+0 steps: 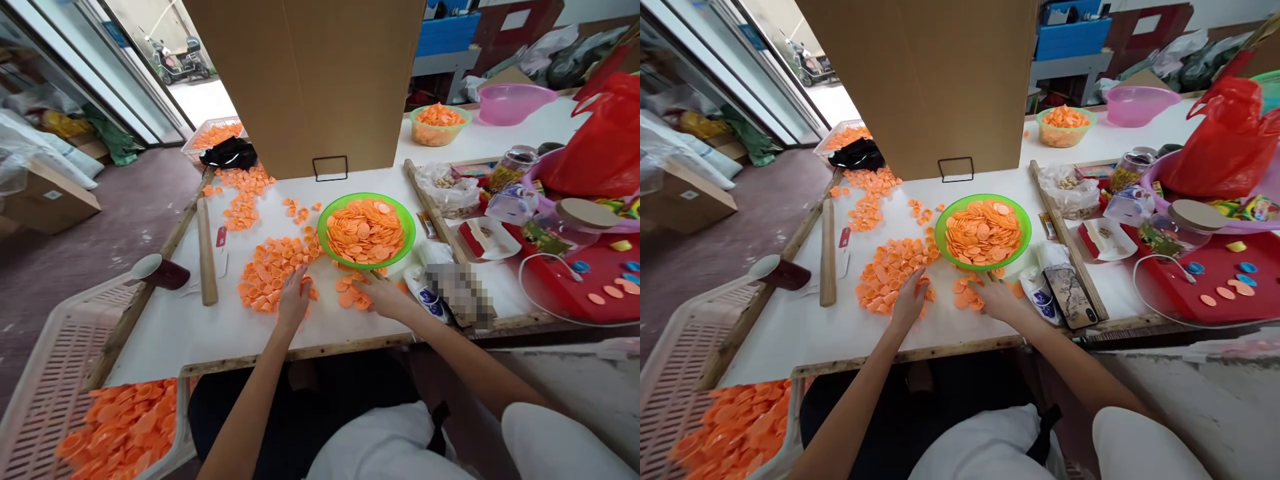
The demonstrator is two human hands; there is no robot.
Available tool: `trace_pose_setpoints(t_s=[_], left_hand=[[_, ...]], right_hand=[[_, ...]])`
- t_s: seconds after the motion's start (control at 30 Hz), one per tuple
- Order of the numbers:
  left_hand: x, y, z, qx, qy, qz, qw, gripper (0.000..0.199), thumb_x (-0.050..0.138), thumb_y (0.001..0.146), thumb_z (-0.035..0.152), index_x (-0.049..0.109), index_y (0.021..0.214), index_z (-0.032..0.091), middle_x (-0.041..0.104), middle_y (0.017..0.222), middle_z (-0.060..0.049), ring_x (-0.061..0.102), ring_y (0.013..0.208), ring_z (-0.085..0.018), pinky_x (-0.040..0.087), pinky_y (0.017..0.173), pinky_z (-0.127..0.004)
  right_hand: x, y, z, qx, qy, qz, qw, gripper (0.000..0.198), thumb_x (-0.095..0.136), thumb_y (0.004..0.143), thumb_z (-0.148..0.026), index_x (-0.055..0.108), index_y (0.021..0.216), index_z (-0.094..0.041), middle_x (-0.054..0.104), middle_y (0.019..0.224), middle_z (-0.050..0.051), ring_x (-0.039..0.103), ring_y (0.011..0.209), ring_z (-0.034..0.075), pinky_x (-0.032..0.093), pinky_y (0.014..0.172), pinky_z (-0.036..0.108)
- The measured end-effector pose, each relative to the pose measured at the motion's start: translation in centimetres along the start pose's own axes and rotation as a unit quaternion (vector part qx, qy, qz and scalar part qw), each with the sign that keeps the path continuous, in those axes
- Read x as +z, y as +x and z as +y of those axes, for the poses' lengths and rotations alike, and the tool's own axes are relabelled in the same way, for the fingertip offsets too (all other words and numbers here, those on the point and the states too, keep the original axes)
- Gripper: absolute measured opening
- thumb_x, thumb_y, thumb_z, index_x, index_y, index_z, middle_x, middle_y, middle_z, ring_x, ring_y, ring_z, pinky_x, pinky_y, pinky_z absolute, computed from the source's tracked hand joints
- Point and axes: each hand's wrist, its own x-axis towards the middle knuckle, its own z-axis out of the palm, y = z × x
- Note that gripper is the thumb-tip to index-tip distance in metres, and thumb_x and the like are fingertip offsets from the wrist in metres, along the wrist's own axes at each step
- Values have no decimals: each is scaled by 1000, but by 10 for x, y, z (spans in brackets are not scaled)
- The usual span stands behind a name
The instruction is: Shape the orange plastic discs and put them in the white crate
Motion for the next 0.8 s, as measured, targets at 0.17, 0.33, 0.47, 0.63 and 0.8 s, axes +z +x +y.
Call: trace_pose_setpoints(t_s=[0.17, 0.33, 0.47, 0.63, 0.8], left_hand=[[-26, -5, 6, 18, -1, 76, 997, 27, 47, 93, 30, 64, 112, 20, 64, 119, -9, 54, 117, -24, 42, 101, -42], [-42, -24, 27, 9, 76, 80, 994, 19, 53, 90, 29, 69, 91, 18, 66, 91, -9, 58, 92, -25, 47, 86, -39], [-41, -44, 44, -25, 166, 0, 986, 13, 66, 82, 28, 69, 89, 18, 64, 89, -9, 57, 90, -28, 46, 82, -40], [-37, -54, 62, -86, 205, -44, 974, 17, 70, 78, 21, 68, 95, 20, 65, 94, -9, 57, 95, -29, 45, 81, -40], [-21, -61, 59, -51, 175, -52, 982, 16, 63, 81, 14, 65, 96, 21, 65, 96, -8, 56, 97, -27, 43, 83, -41]], right_hand=[[2, 9, -14, -19, 8, 14, 1000, 59, 53, 74, 4, 52, 128, -20, 50, 132, 13, 50, 117, 26, 43, 94, 37], [6, 27, -45, -26, 14, -13, 999, 39, 51, 79, 0, 60, 113, -16, 60, 113, 11, 55, 104, 24, 45, 83, 32], [-9, 27, -63, -3, -22, -58, 998, 27, 44, 87, -2, 65, 98, -14, 62, 104, 13, 56, 101, 25, 44, 79, 32], [-15, 20, -58, 20, 0, -70, 997, 22, 57, 81, -5, 67, 99, -14, 61, 104, 14, 56, 100, 25, 42, 80, 30], [7, 22, -29, 19, 93, -38, 995, 13, 66, 75, -7, 70, 82, -17, 61, 90, 8, 58, 88, 20, 42, 75, 28]])
